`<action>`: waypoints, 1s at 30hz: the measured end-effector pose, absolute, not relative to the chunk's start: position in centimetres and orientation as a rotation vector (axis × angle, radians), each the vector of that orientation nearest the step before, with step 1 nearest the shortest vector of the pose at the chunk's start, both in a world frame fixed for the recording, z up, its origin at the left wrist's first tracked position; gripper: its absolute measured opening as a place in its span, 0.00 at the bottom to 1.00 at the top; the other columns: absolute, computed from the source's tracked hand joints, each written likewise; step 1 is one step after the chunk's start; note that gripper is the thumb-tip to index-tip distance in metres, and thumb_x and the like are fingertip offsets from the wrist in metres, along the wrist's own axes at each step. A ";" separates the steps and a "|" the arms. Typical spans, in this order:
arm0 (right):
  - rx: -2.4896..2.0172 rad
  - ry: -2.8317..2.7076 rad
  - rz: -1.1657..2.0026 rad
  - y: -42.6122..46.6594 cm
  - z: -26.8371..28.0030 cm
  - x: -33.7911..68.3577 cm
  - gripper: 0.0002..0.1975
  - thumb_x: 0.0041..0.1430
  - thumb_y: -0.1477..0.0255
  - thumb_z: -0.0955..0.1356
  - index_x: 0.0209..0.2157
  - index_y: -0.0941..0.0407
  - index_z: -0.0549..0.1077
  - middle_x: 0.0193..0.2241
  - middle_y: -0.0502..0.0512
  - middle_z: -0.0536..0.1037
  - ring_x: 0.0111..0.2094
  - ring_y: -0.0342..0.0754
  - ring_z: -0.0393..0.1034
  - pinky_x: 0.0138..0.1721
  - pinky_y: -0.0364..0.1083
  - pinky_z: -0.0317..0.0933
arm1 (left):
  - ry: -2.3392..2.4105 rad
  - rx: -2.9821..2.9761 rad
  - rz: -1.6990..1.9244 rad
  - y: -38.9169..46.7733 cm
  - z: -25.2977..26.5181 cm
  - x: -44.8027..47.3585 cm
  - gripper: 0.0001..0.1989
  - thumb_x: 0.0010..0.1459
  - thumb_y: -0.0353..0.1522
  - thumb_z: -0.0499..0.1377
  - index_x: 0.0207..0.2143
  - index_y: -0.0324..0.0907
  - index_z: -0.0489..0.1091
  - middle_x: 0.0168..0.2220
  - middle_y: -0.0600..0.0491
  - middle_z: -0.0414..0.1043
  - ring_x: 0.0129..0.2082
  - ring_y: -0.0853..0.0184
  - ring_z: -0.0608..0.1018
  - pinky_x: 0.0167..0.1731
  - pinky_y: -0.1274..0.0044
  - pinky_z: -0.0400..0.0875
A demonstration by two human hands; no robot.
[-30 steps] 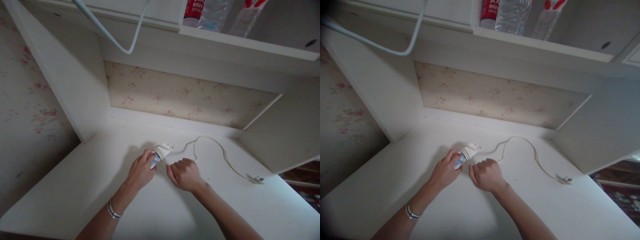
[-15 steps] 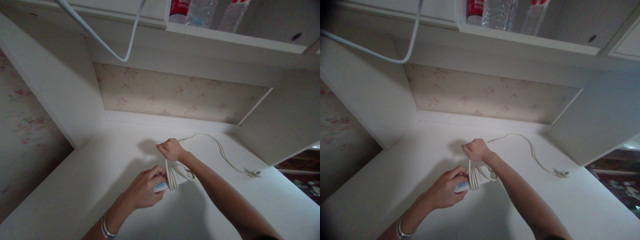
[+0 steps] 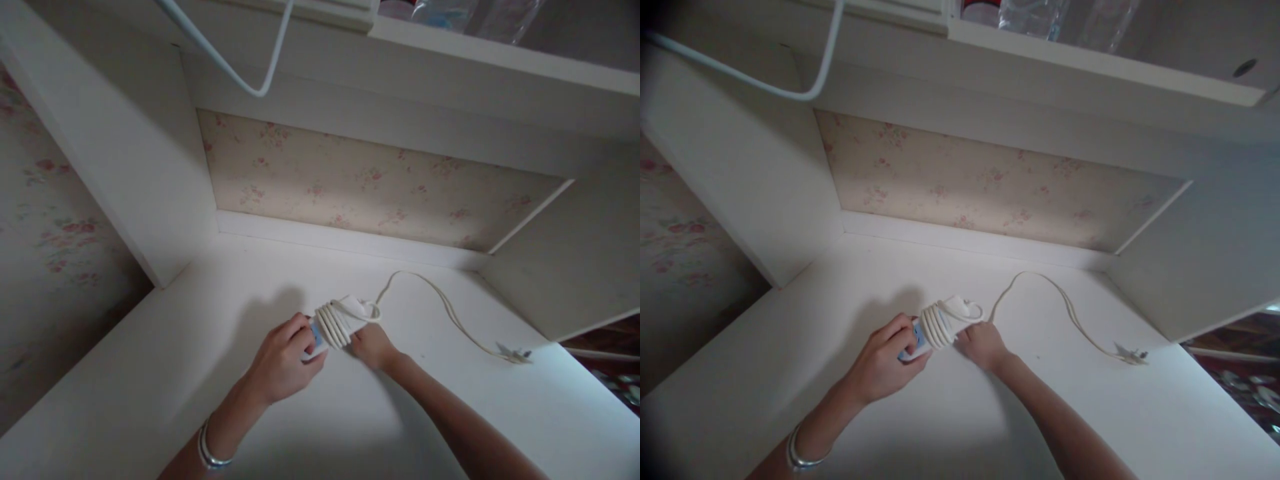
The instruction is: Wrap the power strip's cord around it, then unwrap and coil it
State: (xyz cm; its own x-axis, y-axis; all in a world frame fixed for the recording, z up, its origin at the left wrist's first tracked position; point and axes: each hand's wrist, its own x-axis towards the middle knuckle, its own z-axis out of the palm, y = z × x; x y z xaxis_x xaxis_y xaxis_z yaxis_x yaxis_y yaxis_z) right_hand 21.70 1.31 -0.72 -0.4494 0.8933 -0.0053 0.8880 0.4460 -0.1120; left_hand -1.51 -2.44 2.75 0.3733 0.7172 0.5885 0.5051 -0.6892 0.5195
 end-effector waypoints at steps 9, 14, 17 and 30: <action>-1.387 -2.560 -0.404 -4.5 3.2 20.8 0.21 0.64 0.71 0.58 0.20 0.57 0.70 0.15 0.51 0.73 0.17 0.41 0.65 0.24 0.45 0.44 | 1.564 2.514 0.816 -1.1 1.9 -0.5 0.07 0.53 0.27 0.56 0.22 0.42 0.64 0.29 0.54 0.65 0.28 0.70 0.71 0.29 0.79 0.66; -1.055 -2.519 -0.578 -3.3 6.2 19.5 0.19 0.61 0.72 0.61 0.17 0.57 0.68 0.13 0.50 0.70 0.16 0.41 0.60 0.24 0.45 0.42 | 1.412 2.641 0.649 -1.5 0.9 1.0 0.04 0.53 0.26 0.57 0.27 0.42 0.68 0.33 0.52 0.69 0.35 0.66 0.73 0.37 0.75 0.69; -0.943 -2.547 -0.596 -1.6 7.2 18.3 0.20 0.61 0.71 0.60 0.16 0.57 0.69 0.13 0.51 0.70 0.16 0.40 0.59 0.24 0.44 0.43 | 1.274 2.695 0.633 -1.8 0.5 1.6 0.05 0.52 0.25 0.56 0.30 0.42 0.69 0.35 0.51 0.70 0.37 0.65 0.73 0.41 0.73 0.69; -1.319 -2.783 -0.325 5.4 7.7 16.0 0.27 0.65 0.64 0.54 0.23 0.58 0.76 0.22 0.58 0.79 0.24 0.46 0.72 0.27 0.43 0.52 | 0.900 2.781 0.624 -2.8 2.3 0.5 0.08 0.52 0.30 0.59 0.22 0.41 0.65 0.30 0.54 0.64 0.29 0.70 0.69 0.30 0.78 0.66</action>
State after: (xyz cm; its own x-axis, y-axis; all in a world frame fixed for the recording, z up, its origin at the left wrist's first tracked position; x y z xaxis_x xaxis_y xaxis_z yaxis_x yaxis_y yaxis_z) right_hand 16.04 5.38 7.74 -0.6363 0.7606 0.1293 0.7699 0.6152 0.1697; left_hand 0.49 -2.78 2.31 0.7330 0.5888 0.3405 0.5255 -0.8081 0.2662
